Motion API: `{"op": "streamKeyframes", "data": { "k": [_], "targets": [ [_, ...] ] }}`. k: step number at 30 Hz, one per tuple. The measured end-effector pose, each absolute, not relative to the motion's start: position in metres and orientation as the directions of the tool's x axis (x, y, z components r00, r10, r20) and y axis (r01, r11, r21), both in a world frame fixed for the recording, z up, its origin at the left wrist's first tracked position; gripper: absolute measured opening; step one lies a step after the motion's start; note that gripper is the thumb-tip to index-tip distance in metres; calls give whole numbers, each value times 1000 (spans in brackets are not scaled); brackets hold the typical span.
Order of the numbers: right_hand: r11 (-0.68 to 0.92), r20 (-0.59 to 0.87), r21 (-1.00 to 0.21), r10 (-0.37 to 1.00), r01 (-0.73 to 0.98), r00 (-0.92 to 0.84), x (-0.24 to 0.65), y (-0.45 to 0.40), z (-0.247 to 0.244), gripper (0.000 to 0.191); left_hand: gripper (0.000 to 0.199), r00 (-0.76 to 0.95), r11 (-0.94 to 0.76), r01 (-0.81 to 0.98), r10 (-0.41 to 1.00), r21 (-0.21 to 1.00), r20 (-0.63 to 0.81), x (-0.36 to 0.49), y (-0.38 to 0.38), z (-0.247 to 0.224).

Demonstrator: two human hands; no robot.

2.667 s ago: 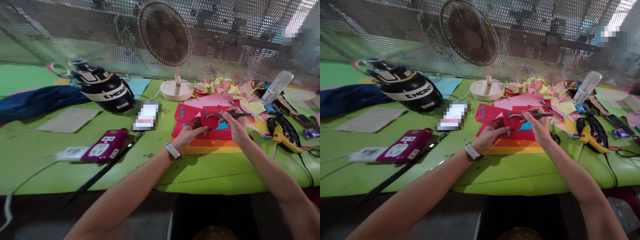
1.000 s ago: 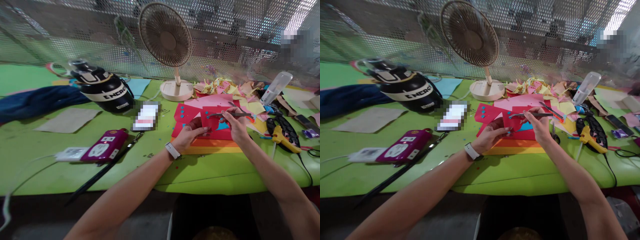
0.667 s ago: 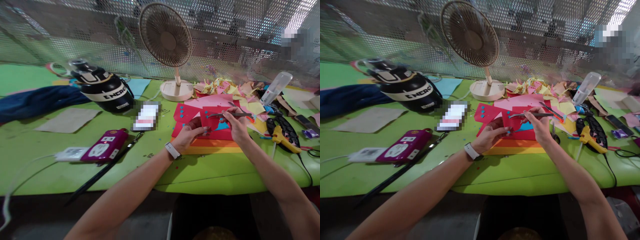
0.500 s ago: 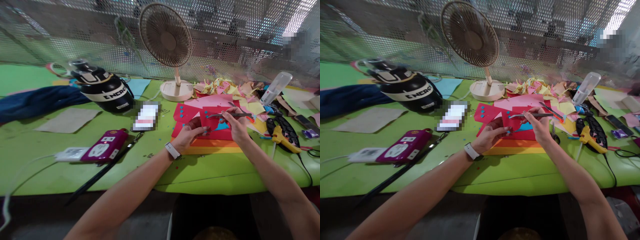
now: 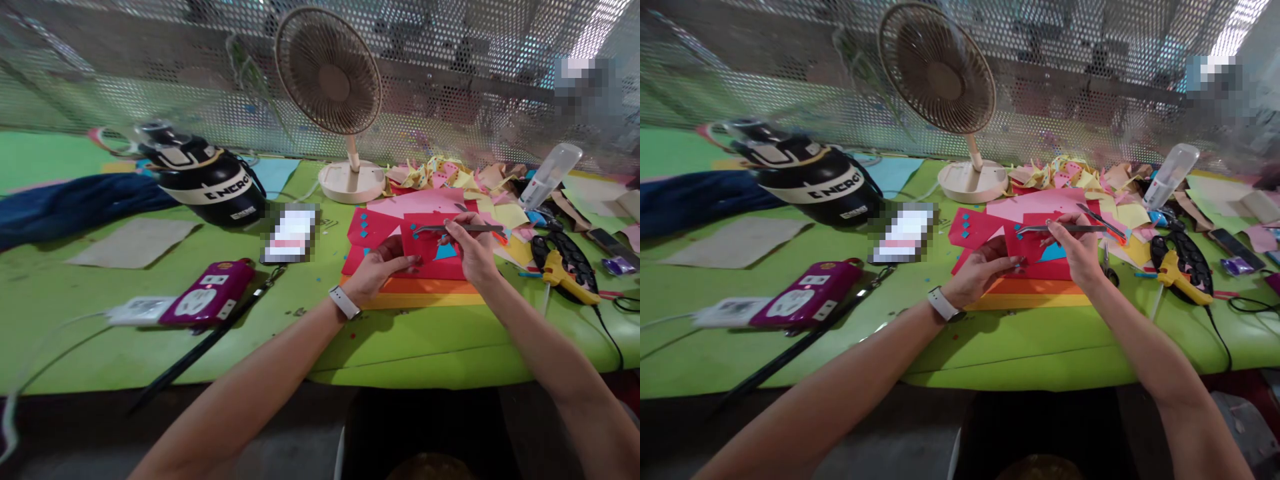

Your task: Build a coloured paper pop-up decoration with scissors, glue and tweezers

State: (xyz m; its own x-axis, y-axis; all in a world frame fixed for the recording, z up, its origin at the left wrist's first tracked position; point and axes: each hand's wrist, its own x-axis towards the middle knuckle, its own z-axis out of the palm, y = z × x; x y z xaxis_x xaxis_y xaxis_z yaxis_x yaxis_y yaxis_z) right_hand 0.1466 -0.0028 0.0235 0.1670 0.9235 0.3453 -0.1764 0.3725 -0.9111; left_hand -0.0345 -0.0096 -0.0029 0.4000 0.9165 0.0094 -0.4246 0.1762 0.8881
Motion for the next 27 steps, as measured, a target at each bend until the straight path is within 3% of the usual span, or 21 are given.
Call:
{"op": "streamKeyframes", "data": {
  "k": [3,5,8,9,12,16,19,22,24,27],
  "targets": [
    [434,405,-896,885,-92,232,156,3,28,30,41,384,165,-423,923,891,12,-35,-8,-3],
    [492,491,-868,837,60,242,168,10,29,24,38,354,148,-423,935,894,12,-36,-7,-3],
    [548,608,-730,794,409,21,189,20,24,10,36,305,122,-428,952,896,16,-38,-4,-3],
    [553,595,-652,797,519,-102,195,23,21,6,36,298,116,-430,954,895,20,-38,-3,-3],
    [529,427,-480,838,699,-341,209,28,11,17,35,299,117,-436,954,892,21,-38,-2,-3],
    [459,274,-411,886,787,-373,214,33,3,30,38,318,125,-429,948,894,20,-36,-5,-1],
    [443,367,-478,885,758,-286,211,33,10,34,41,347,115,-399,937,910,34,-34,-8,-2],
    [483,453,-723,871,494,-188,200,23,26,26,40,406,125,-353,913,927,31,-33,-11,-4],
    [417,364,-855,906,309,-217,190,13,36,19,35,466,108,-316,883,942,55,-32,-12,-5],
    [295,223,-922,934,250,-279,177,1,43,18,30,526,61,-288,844,956,105,-31,-13,-6]
  ]
}}
